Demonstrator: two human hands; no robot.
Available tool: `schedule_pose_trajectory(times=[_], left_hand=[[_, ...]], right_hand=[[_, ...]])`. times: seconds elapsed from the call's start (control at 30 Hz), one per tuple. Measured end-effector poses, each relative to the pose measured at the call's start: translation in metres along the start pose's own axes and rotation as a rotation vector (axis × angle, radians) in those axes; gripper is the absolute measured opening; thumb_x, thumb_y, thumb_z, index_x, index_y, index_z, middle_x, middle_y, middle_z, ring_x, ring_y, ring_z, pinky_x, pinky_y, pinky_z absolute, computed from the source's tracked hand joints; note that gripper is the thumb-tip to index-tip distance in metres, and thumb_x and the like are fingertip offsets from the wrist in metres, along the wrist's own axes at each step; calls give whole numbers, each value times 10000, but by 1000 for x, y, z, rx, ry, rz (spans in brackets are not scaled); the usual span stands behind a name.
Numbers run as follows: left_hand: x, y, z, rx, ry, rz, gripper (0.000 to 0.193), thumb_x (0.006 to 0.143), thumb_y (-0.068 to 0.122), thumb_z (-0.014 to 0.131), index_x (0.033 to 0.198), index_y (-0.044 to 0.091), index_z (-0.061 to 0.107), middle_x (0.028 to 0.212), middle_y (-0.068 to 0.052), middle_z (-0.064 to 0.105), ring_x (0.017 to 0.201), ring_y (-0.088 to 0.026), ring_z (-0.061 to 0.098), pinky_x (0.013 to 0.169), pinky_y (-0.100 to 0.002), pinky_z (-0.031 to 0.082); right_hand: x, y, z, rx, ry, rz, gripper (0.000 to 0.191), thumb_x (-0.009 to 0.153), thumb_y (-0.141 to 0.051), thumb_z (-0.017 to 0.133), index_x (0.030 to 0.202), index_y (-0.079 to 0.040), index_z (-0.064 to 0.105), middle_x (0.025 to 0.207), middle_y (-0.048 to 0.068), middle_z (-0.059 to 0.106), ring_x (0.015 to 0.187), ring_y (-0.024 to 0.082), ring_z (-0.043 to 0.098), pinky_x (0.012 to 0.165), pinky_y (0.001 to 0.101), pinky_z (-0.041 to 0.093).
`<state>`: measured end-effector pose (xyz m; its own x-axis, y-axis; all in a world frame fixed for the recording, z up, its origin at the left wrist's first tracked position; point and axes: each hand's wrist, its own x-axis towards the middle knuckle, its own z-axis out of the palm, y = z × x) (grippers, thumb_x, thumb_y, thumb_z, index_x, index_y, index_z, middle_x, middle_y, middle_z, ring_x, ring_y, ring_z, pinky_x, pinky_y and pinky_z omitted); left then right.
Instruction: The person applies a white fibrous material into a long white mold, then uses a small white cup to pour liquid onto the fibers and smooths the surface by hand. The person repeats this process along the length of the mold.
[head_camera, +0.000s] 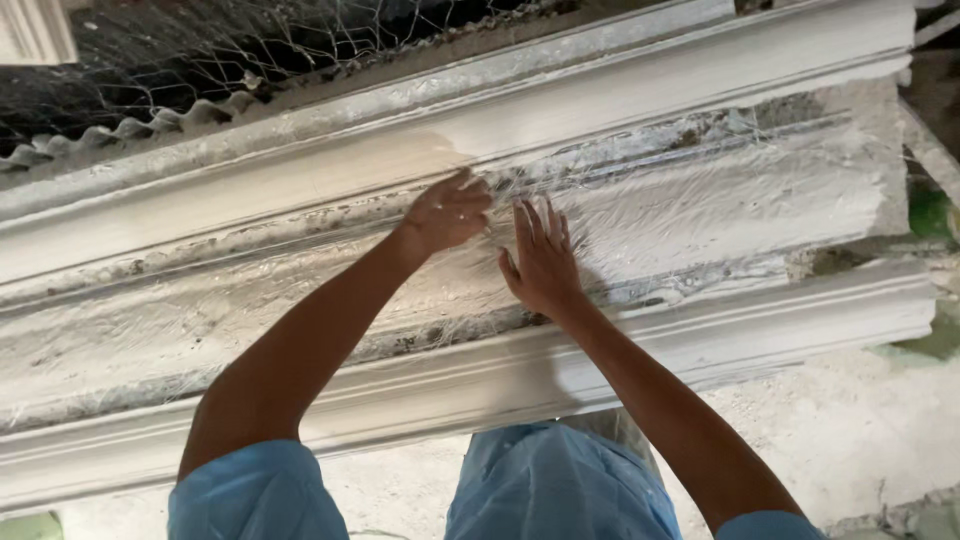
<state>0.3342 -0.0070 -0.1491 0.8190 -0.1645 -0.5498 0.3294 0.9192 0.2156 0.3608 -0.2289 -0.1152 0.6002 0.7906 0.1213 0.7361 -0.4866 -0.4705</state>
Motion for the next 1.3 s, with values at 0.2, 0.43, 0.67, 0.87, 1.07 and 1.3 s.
schedule_pose_trajectory(times=[0.2,0.43,0.67,0.87,1.07,1.3], left_hand=[[-79,-18,8,2686,-186,875,316,915,279,706,1179,106,723,1432,-136,585,1323,-281,535,1075,-478,430],[-156,-4,-22,2902,97,249,245,976,307,656,904,81,720,1226,-133,656,1102,-245,624,931,-461,485],[-165,63,-115,2974,312,860,243,933,200,685,1169,150,713,1346,-125,638,1208,-265,637,1032,-449,494],[-155,85,-137,2991,180,997,503,871,225,753,1360,291,656,1584,3,512,1441,-221,432,1210,-412,281],[-119,78,-111,3095,49,628,577,860,204,753,1373,401,574,1575,172,408,1506,-133,293,1276,-413,141],[-62,47,-53,3038,-16,144,546,930,214,667,1422,409,534,1613,188,343,1531,-108,225,1288,-400,79]], right_hand=[[12,-8,6,21,-105,25,678,960,-159,564,1583,-43,323,1466,286,374,1394,470,348,1151,615,308],[45,-42,20,-156,-304,-101,689,985,-376,505,1549,-44,292,1635,200,249,1500,436,223,1224,608,172],[69,-84,53,-361,-566,116,848,1010,-668,143,1622,-81,131,1712,128,43,1576,376,10,1230,627,-6],[48,-58,46,-419,-568,333,885,1020,-673,127,1623,-28,75,1716,165,14,1547,409,-64,1201,647,-53],[39,-53,50,-311,-490,477,874,1013,-649,161,1615,-22,64,1702,174,26,1539,450,-94,1193,650,-78],[24,-42,42,-294,-375,421,872,1026,-629,247,1609,11,144,1683,222,117,1533,486,-19,1196,676,-43]])
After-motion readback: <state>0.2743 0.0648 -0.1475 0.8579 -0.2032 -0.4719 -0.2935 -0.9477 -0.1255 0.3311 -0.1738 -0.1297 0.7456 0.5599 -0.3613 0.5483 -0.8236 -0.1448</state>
